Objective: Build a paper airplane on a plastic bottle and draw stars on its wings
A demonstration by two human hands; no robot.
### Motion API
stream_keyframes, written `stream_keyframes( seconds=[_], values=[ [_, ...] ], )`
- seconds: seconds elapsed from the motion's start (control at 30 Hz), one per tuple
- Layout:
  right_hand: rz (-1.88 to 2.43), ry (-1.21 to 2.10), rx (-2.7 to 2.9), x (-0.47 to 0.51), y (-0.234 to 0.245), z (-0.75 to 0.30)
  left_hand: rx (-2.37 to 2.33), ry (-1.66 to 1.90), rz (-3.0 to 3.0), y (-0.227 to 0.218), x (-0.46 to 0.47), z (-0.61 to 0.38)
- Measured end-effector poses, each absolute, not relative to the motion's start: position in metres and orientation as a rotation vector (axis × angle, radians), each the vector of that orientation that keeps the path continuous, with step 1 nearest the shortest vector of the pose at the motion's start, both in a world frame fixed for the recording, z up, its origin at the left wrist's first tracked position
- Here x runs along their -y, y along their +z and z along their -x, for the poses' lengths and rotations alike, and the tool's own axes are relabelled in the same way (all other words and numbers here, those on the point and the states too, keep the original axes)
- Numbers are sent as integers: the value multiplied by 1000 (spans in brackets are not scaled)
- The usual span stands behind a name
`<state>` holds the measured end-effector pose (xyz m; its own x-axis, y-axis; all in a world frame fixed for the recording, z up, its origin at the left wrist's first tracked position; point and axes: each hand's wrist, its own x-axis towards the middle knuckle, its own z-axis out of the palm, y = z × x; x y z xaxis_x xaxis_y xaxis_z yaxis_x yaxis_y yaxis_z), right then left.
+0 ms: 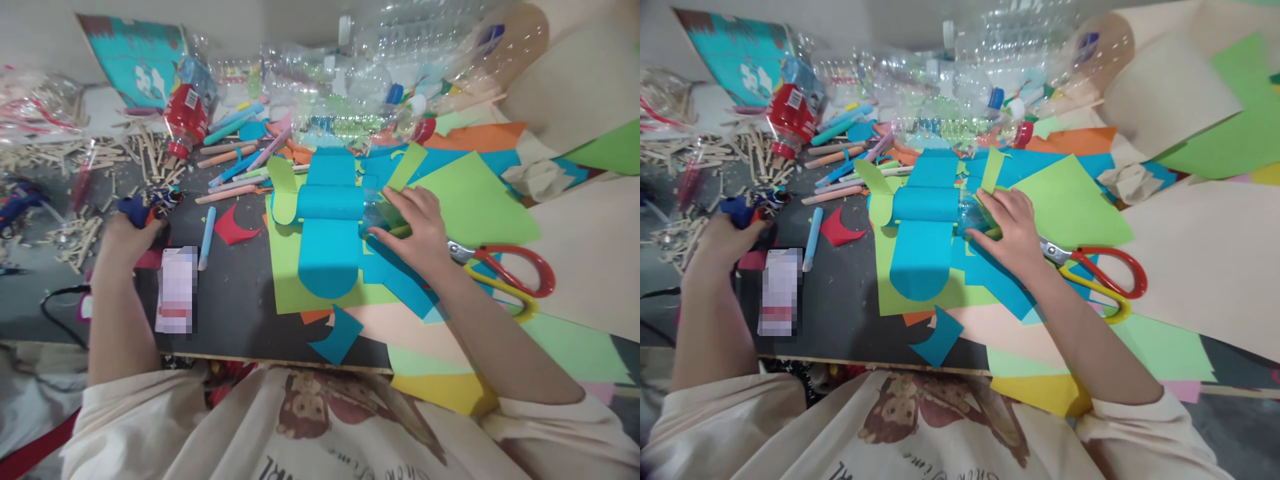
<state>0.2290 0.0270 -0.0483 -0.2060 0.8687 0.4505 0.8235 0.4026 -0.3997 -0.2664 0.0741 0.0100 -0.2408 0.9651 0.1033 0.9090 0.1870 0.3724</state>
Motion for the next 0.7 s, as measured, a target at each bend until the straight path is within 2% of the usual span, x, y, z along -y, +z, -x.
stream_keyframes(
  seconds=[0.13, 0.2, 0.3, 0.37, 0.43, 0.7],
  values=[
    [1432, 141, 2048, -26, -47, -230, -2589, 583, -1824, 34, -67, 214],
    [1438, 148, 2047, -25, -46, -231, -2405, 689, -2056, 48, -58, 171],
    [1424, 141, 2041, -25, -45, -232, -1871, 799, -2346, 54, -42, 101],
    [1420, 153, 2044, -25, -45, -233, -1596, 908, -2491, 44, -34, 65],
    [1433, 180, 2052, -25, -44, -234, -1511, 1021, -2533, 28, -30, 45],
    [1316, 126, 1869, -22, -31, -231, -1434, 1027, -2520, -14, -27, 40]
  ],
)
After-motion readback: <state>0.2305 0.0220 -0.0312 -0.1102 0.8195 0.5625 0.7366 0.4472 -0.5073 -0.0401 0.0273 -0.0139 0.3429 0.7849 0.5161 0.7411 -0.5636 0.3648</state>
